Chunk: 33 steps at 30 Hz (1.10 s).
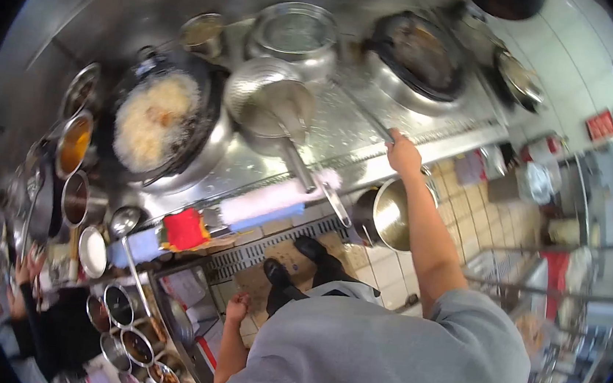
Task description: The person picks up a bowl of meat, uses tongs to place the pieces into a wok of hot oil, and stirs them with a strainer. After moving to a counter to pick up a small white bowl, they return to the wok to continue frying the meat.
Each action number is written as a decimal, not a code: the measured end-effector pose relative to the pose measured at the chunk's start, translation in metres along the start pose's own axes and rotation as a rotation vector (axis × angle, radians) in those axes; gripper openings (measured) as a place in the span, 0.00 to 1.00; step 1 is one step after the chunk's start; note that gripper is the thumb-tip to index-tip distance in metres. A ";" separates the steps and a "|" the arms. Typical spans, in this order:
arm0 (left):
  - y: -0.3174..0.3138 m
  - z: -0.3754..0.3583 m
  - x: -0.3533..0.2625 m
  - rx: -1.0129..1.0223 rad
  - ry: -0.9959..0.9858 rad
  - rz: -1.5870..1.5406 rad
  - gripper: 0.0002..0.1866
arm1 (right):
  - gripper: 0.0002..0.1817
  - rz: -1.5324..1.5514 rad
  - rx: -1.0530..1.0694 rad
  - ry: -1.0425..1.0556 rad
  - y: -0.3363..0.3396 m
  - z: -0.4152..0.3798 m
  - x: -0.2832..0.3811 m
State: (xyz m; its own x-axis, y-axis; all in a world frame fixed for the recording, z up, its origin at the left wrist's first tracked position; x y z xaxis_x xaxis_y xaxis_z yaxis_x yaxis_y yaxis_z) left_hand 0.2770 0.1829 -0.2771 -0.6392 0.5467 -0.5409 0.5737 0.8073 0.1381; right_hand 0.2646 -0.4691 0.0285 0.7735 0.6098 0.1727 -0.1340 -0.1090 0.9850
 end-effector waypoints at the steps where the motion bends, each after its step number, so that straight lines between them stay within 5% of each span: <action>1: -0.003 0.008 -0.025 0.016 -0.014 0.152 0.17 | 0.23 0.001 -0.019 -0.032 0.001 -0.027 -0.010; 2: -0.008 0.015 -0.043 0.034 -0.032 0.308 0.18 | 0.24 0.002 -0.035 -0.069 -0.001 -0.059 -0.023; 4: -0.019 0.056 -0.072 0.075 -0.430 0.839 0.21 | 0.26 0.145 -0.232 -0.098 -0.020 -0.121 -0.045; 8: -0.046 0.070 -0.147 0.033 -0.481 1.040 0.29 | 0.28 -0.011 -0.033 -0.322 -0.066 -0.203 -0.071; 10: -0.072 0.080 -0.170 0.013 -0.841 1.243 0.34 | 0.31 -0.028 -0.115 -0.276 -0.049 -0.207 -0.067; 14: -0.099 0.109 -0.181 -0.049 -0.754 1.251 0.36 | 0.38 -0.124 0.040 -0.266 -0.059 -0.217 -0.069; 18: -0.121 0.133 -0.165 -0.038 -0.598 1.357 0.40 | 0.28 0.032 0.056 -0.370 -0.044 -0.234 -0.072; 24: -0.133 0.120 -0.155 0.224 -0.263 1.486 0.42 | 0.28 0.053 0.208 -0.409 -0.046 -0.381 -0.085; 28: -0.122 0.118 -0.170 0.090 -0.282 1.334 0.39 | 0.26 -0.046 0.273 -0.349 -0.030 -0.453 -0.084; 33: -0.102 0.098 -0.128 0.192 -0.365 1.181 0.33 | 0.24 -0.150 0.418 -0.354 -0.053 -0.448 -0.097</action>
State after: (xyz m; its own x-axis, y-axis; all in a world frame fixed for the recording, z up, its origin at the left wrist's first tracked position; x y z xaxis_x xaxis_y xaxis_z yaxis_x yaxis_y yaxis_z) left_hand 0.3511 0.0089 -0.3032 0.4782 0.7959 -0.3712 0.7841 -0.1967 0.5886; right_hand -0.0807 -0.1705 -0.0396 0.9354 0.3499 -0.0510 0.1940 -0.3871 0.9014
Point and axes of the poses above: each hand's wrist, its own z-axis towards the middle knuckle, its own y-axis out of the back of the hand, x = y × z, the point moved 9 cm from there along z, towards the middle knuckle, and after that the axes turned 5 degrees about -z, right-handed, at the moved point
